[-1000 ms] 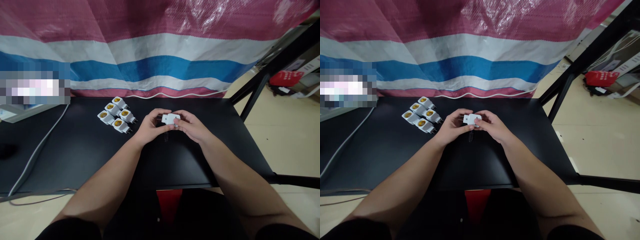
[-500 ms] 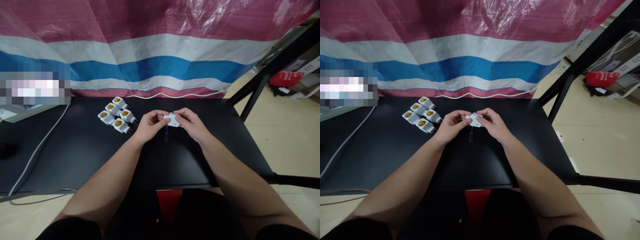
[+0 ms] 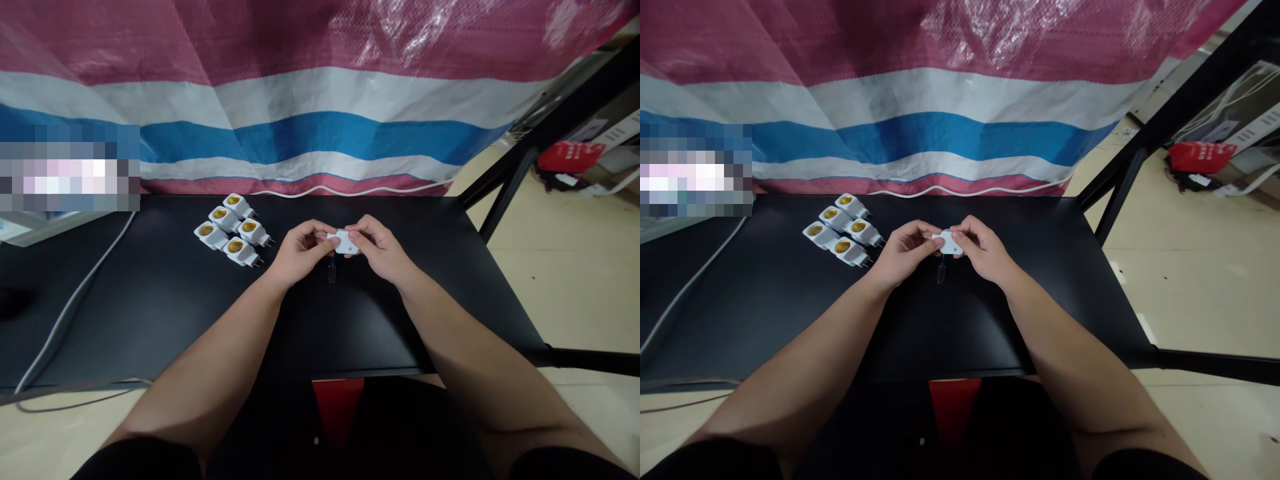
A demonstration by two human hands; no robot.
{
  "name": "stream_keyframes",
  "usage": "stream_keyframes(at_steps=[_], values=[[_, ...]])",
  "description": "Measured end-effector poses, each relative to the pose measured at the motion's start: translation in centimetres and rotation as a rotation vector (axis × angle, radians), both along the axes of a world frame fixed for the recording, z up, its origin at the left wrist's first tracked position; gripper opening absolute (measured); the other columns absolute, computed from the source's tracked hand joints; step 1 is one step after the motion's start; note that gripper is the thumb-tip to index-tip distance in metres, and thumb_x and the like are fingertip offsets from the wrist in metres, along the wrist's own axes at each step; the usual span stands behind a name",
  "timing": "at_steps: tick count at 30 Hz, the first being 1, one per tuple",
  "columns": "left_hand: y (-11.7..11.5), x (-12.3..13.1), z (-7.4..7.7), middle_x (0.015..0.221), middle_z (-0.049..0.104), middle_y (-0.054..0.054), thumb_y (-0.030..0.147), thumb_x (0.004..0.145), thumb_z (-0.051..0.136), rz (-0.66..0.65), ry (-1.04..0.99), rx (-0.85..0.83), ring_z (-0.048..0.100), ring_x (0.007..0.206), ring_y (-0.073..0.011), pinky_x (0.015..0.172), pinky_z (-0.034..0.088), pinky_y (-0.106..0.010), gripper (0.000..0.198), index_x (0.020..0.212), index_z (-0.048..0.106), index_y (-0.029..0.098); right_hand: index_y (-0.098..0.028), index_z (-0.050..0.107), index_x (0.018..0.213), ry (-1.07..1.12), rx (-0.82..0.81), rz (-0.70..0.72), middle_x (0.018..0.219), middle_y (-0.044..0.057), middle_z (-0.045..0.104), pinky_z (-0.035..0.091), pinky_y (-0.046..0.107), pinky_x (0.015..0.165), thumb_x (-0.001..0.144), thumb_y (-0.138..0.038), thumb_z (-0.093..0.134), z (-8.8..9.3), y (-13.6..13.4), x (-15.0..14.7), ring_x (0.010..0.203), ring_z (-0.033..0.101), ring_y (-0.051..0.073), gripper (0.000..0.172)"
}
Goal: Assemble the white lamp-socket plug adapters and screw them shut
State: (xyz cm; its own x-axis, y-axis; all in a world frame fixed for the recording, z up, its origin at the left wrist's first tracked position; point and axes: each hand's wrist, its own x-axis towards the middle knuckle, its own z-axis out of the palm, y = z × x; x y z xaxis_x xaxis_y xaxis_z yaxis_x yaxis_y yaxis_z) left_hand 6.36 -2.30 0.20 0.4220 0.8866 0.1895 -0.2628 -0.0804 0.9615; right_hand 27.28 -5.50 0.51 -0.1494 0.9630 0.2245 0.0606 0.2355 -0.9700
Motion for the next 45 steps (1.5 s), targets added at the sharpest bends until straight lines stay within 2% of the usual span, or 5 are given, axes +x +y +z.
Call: stream_keyframes(at_steps=[10,20,24,30,45], values=[[-0.2,0.1,0.3,0.087,0.068,0.001,0.047,0.082,0.095,-0.051,0.026,-0.105,0.071,0.07,-0.0106,0.068,0.065,-0.024,0.043,0.096,0.066,0.017,-0.028,0.065,0.107,-0.172,0.166,-0.039,0.102,0.001,0.071,0.057,0.037,0.083,0.106,-0.055,0.067,0.0,-0.6,0.0,0.085,0.067,0.018,0.027],[-0.8,-0.2,1.0,0.093,0.072,0.0,0.044,0.08,0.097,-0.131,-0.013,-0.381,0.075,0.088,-0.016,0.077,0.069,-0.029,0.05,0.118,0.071,0.023,-0.027,0.071,0.102,-0.101,0.15,0.067,0.12,0.008,0.076,0.058,0.046,0.105,0.102,-0.037,0.073,0.9,-1.0,-0.2,0.14,0.065,0.03,0.01],[-0.7,-0.3,1.1,0.109,0.075,-0.005,0.039,0.08,0.097,-0.171,-0.012,-0.443,0.076,0.096,-0.0172,0.078,0.069,-0.028,0.046,0.118,0.077,0.022,-0.026,0.069,0.101,-0.071,0.079,0.057,0.127,0.009,0.075,0.059,0.043,0.096,0.097,-0.032,0.074,1.1,-1.3,-0.4,0.121,0.072,0.027,0.009],[-0.9,-0.1,1.3,0.098,0.074,-0.005,0.037,0.081,0.096,-0.164,0.041,-0.472,0.075,0.089,-0.0159,0.074,0.068,-0.027,0.037,0.107,0.078,0.016,-0.026,0.058,0.1,-0.063,-0.004,0.04,0.091,-0.001,0.069,0.053,0.034,0.075,0.088,-0.028,0.076,1.5,-1.2,-0.5,0.078,0.063,0.016,0.021],[-0.9,0.0,1.4,0.095,0.073,-0.006,0.042,0.083,0.094,-0.149,-0.007,-0.496,0.073,0.08,-0.0121,0.07,0.068,-0.023,0.041,0.104,0.078,0.011,-0.025,0.071,0.117,-0.073,-0.078,-0.073,0.113,0.008,0.08,0.062,0.046,0.093,0.093,-0.052,0.08,0.4,-0.7,-0.5,0.098,0.076,0.024,0.037]])
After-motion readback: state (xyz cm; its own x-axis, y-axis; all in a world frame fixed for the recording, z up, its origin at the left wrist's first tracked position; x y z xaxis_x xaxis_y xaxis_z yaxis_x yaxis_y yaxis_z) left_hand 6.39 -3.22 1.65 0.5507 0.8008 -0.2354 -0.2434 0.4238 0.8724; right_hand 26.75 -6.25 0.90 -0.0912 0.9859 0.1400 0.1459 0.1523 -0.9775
